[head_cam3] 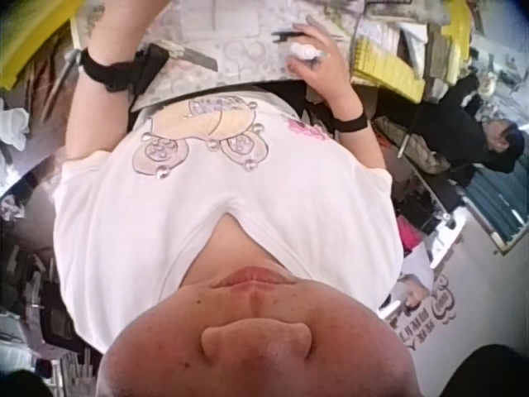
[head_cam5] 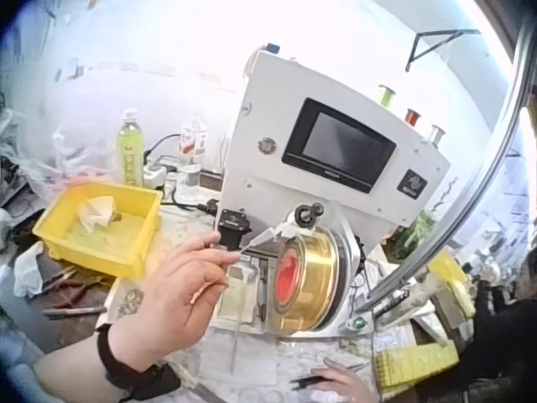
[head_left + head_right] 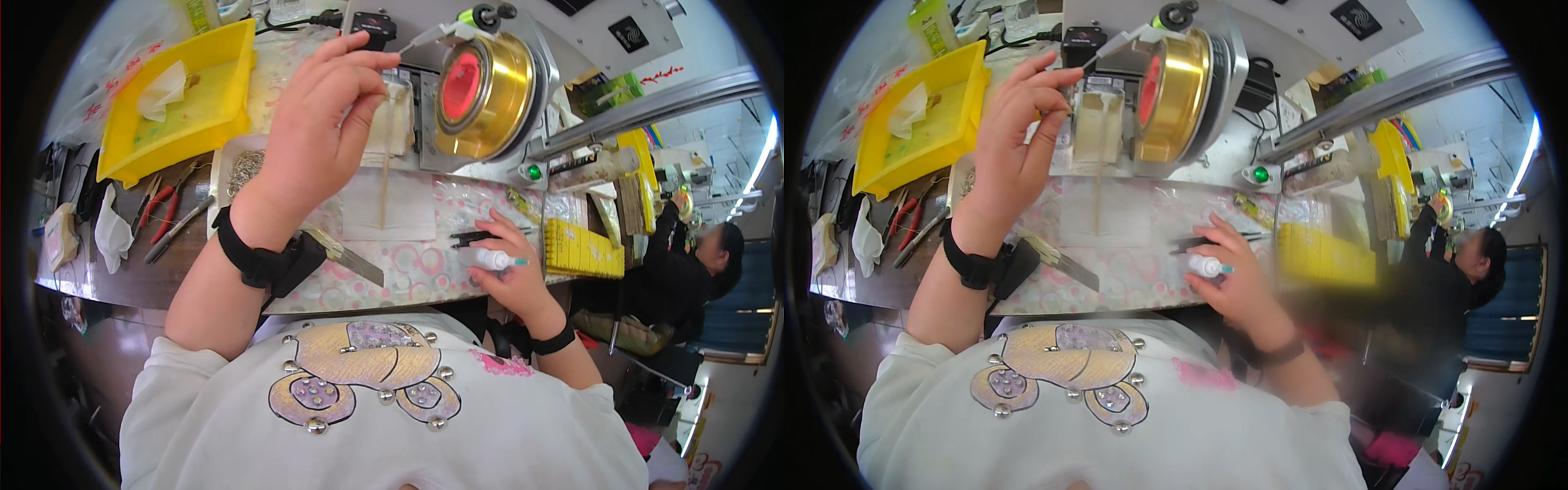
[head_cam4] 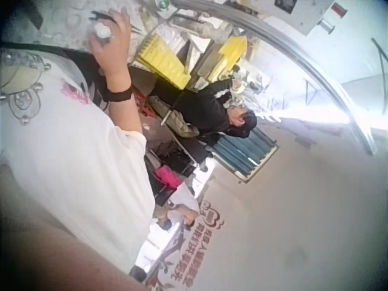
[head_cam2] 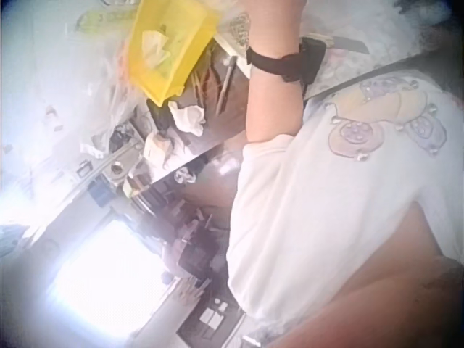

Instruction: Assembling small metal components using a winding machine, tweezers, and adhesive.

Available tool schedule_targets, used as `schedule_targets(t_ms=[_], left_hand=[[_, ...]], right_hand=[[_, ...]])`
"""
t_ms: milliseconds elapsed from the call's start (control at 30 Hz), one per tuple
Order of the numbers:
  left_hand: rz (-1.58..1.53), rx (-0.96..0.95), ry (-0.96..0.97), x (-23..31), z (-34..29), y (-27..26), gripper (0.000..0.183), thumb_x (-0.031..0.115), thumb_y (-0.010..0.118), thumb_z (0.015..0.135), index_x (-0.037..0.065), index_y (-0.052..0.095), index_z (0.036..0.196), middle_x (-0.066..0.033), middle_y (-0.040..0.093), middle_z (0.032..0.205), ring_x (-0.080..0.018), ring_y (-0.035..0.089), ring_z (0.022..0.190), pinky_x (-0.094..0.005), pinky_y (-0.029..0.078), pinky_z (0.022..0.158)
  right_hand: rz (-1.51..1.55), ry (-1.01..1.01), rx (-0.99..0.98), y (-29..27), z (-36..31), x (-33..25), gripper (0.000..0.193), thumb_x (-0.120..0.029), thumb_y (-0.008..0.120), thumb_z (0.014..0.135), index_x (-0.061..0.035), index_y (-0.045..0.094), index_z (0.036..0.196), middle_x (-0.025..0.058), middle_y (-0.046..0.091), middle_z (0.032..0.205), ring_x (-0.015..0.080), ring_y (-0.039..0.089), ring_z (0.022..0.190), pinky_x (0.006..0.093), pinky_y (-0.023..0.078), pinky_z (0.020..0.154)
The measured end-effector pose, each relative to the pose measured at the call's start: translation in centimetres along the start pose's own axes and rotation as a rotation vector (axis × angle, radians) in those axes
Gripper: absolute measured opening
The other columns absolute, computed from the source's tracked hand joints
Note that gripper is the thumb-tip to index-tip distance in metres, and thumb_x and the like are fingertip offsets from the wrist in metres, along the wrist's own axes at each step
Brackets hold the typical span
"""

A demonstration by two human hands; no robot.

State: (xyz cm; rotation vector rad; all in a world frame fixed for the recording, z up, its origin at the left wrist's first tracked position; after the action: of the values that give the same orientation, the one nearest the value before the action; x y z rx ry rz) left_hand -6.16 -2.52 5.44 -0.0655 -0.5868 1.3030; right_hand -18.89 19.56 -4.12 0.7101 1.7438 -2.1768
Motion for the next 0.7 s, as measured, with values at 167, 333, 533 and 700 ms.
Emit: schedule_targets(t_ms=[167, 333, 533, 700], left_hand=[[-0.028, 0.018, -0.005, 0.0, -0.1, -0.2, 0.01, -0.003, 0.058, 0.075, 0.003, 0.056, 0.082, -0.0075, 0.064, 0.102, -0.0333, 0.054, 0.108, -0.04, 0.043, 0.089], [-0.036, -0.015, -0.045, -0.2, -0.3, -0.3, 0.013, -0.004, 0.057, 0.076, 0.005, 0.053, 0.084, -0.0077, 0.063, 0.108, -0.0355, 0.05, 0.113, -0.0411, 0.041, 0.091], [-0.038, -0.019, -0.044, -0.2, 0.0, 0.0, 0.013, -0.004, 0.057, 0.075, 0.004, 0.053, 0.083, -0.009, 0.063, 0.106, -0.0363, 0.052, 0.111, -0.0412, 0.042, 0.091], [-0.035, -0.017, -0.054, -0.4, -0.1, -0.2, 0.013, -0.005, 0.057, 0.074, 0.004, 0.053, 0.082, -0.0104, 0.063, 0.105, -0.0374, 0.052, 0.109, -0.0419, 0.042, 0.089]], right_hand=[[0.125, 0.287, 0.1, -2.7, -1.3, 2.4, 0.026, 0.0, 0.067, 0.068, -0.0032, 0.058, 0.093, 0.0127, 0.062, 0.106, 0.0289, 0.056, 0.106, 0.0382, 0.042, 0.092], [-0.317, 0.222, 0.196, -13.3, -1.8, 0.8, 0.026, 0.001, 0.066, 0.067, 0.0003, 0.056, 0.091, 0.0086, 0.058, 0.092, 0.0173, 0.055, 0.086, 0.0282, 0.043, 0.08], [-0.107, 0.024, 0.665, -22.8, -2.4, -0.1, 0.039, -0.019, 0.071, 0.076, 0.0018, 0.052, 0.103, 0.0124, 0.052, 0.096, 0.017, 0.051, 0.078, 0.0252, 0.043, 0.069], [0.555, -0.076, 0.715, -19.8, 5.2, -4.9, 0.043, -0.019, 0.065, 0.08, -0.0005, 0.043, 0.112, 0.02, 0.05, 0.104, 0.0212, 0.053, 0.075, 0.025, 0.046, 0.062]])
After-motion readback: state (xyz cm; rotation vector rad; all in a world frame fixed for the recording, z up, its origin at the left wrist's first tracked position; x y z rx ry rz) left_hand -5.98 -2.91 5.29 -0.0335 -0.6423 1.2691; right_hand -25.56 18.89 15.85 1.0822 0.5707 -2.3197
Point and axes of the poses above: each hand's wrist, its own z-axis towards the middle knuckle, its own y-axis out of the palm, x = y × z, the point moved 9 cm from there along z, towards the middle knuckle
